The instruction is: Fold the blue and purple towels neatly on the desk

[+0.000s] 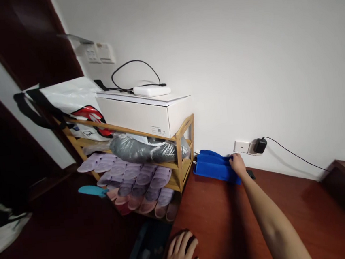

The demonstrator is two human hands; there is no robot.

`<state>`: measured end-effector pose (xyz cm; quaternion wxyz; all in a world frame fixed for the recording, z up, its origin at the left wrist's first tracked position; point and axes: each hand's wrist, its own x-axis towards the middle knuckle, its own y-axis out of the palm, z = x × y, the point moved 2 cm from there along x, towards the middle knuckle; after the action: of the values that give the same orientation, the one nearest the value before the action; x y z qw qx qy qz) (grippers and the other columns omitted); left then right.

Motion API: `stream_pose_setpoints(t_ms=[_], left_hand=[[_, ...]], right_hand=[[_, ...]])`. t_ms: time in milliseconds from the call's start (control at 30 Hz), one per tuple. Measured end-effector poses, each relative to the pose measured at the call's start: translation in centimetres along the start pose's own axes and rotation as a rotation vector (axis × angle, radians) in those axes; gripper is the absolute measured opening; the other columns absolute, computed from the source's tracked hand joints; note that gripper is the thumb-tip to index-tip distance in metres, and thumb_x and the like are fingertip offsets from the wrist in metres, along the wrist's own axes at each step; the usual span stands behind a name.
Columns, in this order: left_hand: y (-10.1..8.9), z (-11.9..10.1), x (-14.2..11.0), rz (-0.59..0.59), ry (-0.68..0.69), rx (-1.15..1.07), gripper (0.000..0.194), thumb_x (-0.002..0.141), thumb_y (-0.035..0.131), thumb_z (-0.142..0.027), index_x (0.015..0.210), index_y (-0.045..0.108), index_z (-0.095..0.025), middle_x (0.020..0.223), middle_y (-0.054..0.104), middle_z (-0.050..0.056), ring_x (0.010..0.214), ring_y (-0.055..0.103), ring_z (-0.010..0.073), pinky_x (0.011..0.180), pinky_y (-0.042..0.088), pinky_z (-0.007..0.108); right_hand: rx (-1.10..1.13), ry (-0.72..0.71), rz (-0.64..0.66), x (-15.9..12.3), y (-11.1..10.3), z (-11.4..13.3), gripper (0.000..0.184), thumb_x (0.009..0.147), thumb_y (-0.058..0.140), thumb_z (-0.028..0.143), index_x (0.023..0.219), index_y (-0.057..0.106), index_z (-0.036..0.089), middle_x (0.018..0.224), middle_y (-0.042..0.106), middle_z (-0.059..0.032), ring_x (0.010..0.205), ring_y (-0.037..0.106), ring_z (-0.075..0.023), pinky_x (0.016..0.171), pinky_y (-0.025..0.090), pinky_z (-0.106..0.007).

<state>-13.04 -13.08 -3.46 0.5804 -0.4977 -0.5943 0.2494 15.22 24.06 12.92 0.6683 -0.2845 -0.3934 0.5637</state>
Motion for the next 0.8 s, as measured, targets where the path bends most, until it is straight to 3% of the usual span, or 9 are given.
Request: stream_pose_setpoints(t_ms=[133, 267, 400, 500, 600, 700, 800], left_hand=[[-0.9, -0.9, 0.2, 0.067, -0.034, -0.009, 0.064, 0.085, 0.067, -0.028, 0.147, 0.062, -0.045, 0.153, 0.067, 0.003, 0.139, 0.062, 0.0362, 0.113, 0.058, 0.058], [-2.3, -1.8, 0.9, 0.093, -0.044, -0.023, 0.054, 0.09, 0.063, -0.026, 0.142, 0.066, -0.039, 0.151, 0.067, 0.004, 0.139, 0.061, 0.0342, 0.117, 0.054, 0.056], [-3.3, -2.1, 1.6, 0.086, -0.046, -0.04, 0.049, 0.092, 0.063, -0.025, 0.139, 0.067, -0.038, 0.149, 0.068, 0.003, 0.139, 0.06, 0.0329, 0.117, 0.052, 0.054], [-3.6, -2.1, 1.9, 0.072, -0.041, -0.049, 0.046, 0.094, 0.062, -0.026, 0.138, 0.068, -0.036, 0.148, 0.068, 0.004, 0.139, 0.06, 0.0326, 0.117, 0.052, 0.054], [-3.7, -2.2, 2.4, 0.064, -0.022, -0.044, 0.043, 0.095, 0.061, -0.026, 0.136, 0.068, -0.032, 0.146, 0.068, 0.006, 0.137, 0.06, 0.0318, 0.117, 0.051, 0.053], [-3.7, -2.3, 2.9, 0.045, -0.001, -0.048, 0.04, 0.094, 0.061, -0.025, 0.132, 0.07, -0.03, 0.143, 0.07, 0.007, 0.136, 0.061, 0.0311, 0.116, 0.051, 0.051], [-3.9, -2.2, 3.2, 0.015, 0.01, -0.063, 0.036, 0.093, 0.062, -0.024, 0.127, 0.072, -0.029, 0.138, 0.072, 0.007, 0.131, 0.064, 0.0306, 0.114, 0.051, 0.051]], right_hand=[[-0.026, 0.072, 0.037, 1.1, -0.2, -1.6, 0.049, 0.092, 0.054, 0.012, 0.139, 0.067, 0.01, 0.129, 0.071, -0.0248, 0.114, 0.071, -0.0322, 0.1, 0.051, -0.04], [0.022, 0.101, 0.036, -0.1, -0.7, -2.2, 0.031, 0.089, 0.057, 0.012, 0.114, 0.076, 0.01, 0.106, 0.076, -0.0228, 0.107, 0.071, -0.0329, 0.096, 0.051, -0.04], [0.138, 0.06, -0.119, -0.1, -4.7, -0.5, 0.036, 0.098, 0.046, 0.021, 0.122, 0.071, 0.011, 0.108, 0.076, -0.02, 0.104, 0.071, -0.0297, 0.096, 0.052, -0.039], [0.252, -0.031, -0.28, 1.0, -10.8, 2.5, 0.039, 0.103, 0.04, 0.03, 0.13, 0.063, 0.014, 0.109, 0.076, -0.0143, 0.102, 0.069, -0.0259, 0.096, 0.053, -0.038], [0.454, -0.345, -0.525, 0.7, -19.2, 6.9, 0.028, 0.099, 0.052, 0.035, 0.12, 0.064, 0.021, 0.107, 0.074, -0.0067, 0.096, 0.067, -0.0215, 0.094, 0.054, -0.037], [0.471, -0.686, -0.651, -2.8, -28.0, 11.6, 0.026, 0.089, 0.064, 0.028, 0.115, 0.065, 0.023, 0.11, 0.071, -0.004, 0.094, 0.067, -0.019, 0.092, 0.056, -0.037], [0.332, -0.896, -0.668, -8.9, -35.4, 15.0, 0.03, 0.087, 0.066, 0.021, 0.117, 0.068, 0.025, 0.115, 0.068, -0.0048, 0.101, 0.068, -0.0212, 0.098, 0.057, -0.043]])
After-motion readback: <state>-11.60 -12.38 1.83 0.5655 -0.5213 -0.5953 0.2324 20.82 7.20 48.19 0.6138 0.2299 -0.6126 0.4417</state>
